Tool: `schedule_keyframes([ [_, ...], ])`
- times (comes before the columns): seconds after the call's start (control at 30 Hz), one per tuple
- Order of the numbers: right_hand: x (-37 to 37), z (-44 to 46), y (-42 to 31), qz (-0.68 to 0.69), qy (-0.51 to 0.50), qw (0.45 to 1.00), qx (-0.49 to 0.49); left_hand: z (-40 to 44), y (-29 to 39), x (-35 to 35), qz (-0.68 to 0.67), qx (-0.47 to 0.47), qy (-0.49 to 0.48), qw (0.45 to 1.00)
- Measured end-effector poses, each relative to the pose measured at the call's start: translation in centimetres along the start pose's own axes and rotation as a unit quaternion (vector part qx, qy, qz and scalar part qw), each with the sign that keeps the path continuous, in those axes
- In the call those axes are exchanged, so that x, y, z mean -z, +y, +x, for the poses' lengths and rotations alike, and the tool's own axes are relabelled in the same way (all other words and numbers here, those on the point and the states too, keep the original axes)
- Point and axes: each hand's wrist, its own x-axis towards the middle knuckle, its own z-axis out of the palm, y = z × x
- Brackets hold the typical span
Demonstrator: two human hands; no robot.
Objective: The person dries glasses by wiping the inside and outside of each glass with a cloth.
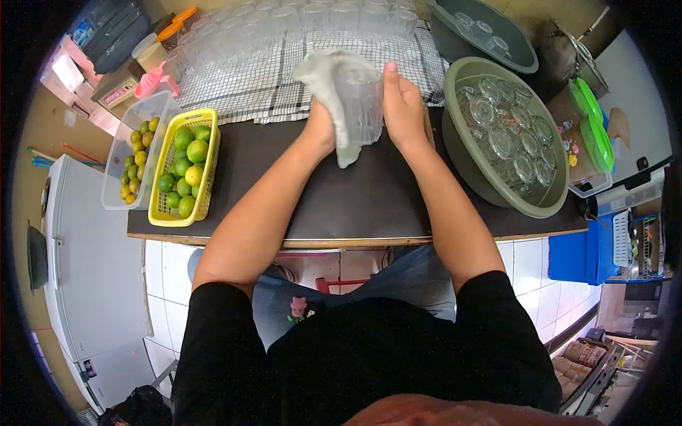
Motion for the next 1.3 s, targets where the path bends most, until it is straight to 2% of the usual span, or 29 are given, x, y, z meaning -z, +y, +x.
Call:
schedule_keyframes([
  [0.03,-0.1,-0.1,0.0,-0.003,-0.016,0.999,-0.031,-0.4,0.6,0.5,-0.002,0.008,-0.044,0.999],
  [0.13,-0.5,0.1,0.0,0.014,-0.022,0.995,-0.091,-0.6,0.5,0.4,-0.066,0.021,-0.052,0.996],
  [0.2,-0.4,0.3,0.4,0.035,-0.01,0.992,-0.119,-0.6,0.2,0.2,-0.041,0.019,-0.041,0.998],
  [0.27,-0.1,0.1,1.3,0.009,0.016,0.999,-0.05,-0.9,-0.6,0.0,-0.016,0.021,-0.029,0.999],
  [0.3,-0.1,-0.1,0.8,0.009,0.019,0.998,-0.051,-1.0,-1.0,-0.7,-0.023,0.007,0.015,1.0],
  [0.37,0.0,-0.3,-0.5,-0.069,0.074,0.993,0.063,-1.5,-1.5,-1.7,-0.01,-0.011,0.072,0.997],
  [0.5,1.2,0.6,-0.3,-0.137,0.072,0.979,0.133,-1.7,-0.8,-2.3,0.093,-0.056,0.053,0.993],
  [0.57,1.5,1.3,0.3,-0.049,-0.018,0.998,0.044,-1.5,-0.3,-1.7,0.096,-0.04,0.041,0.994],
  [0.6,1.5,1.4,0.2,-0.047,-0.018,0.998,0.044,-1.5,0.2,-1.7,0.098,-0.039,0.041,0.994],
  [0.67,1.7,1.3,0.0,0.02,-0.101,0.992,-0.068,-1.7,1.1,-1.8,-0.034,0.022,-0.006,0.999],
  [0.73,1.8,1.2,0.1,0.027,-0.124,0.988,-0.087,-1.7,1.6,-1.5,-0.023,0.028,-0.024,0.999],
  [0.8,1.6,1.0,0.2,0.034,-0.148,0.983,-0.106,-1.4,1.7,-1.5,-0.066,0.009,-0.025,0.997],
  [0.9,0.4,0.0,-0.2,-0.047,-0.029,0.998,-0.001,-1.5,1.3,-1.5,-0.096,-0.014,-0.01,0.995],
  [1.03,0.7,-0.5,-1.8,-0.125,-0.008,0.99,0.058,-1.7,1.4,-2.6,-0.053,-0.038,0.011,0.998],
  [1.17,0.7,-0.1,-1.3,-0.231,0.074,0.956,0.163,-1.6,0.1,-2.7,-0.027,-0.046,0.026,0.998],
  [1.2,0.7,-0.1,-1.4,-0.266,0.1,0.938,0.201,-1.9,-0.2,-3.2,0.0,-0.057,0.068,0.996],
  [1.27,0.6,0.0,-1.0,-0.237,0.104,0.947,0.193,-2.3,-0.9,-4.1,0.064,-0.083,0.136,0.985],
  [1.3,0.5,0.1,-0.6,-0.207,0.106,0.955,0.185,-2.3,-1.1,-3.6,0.063,-0.083,0.136,0.985],
])
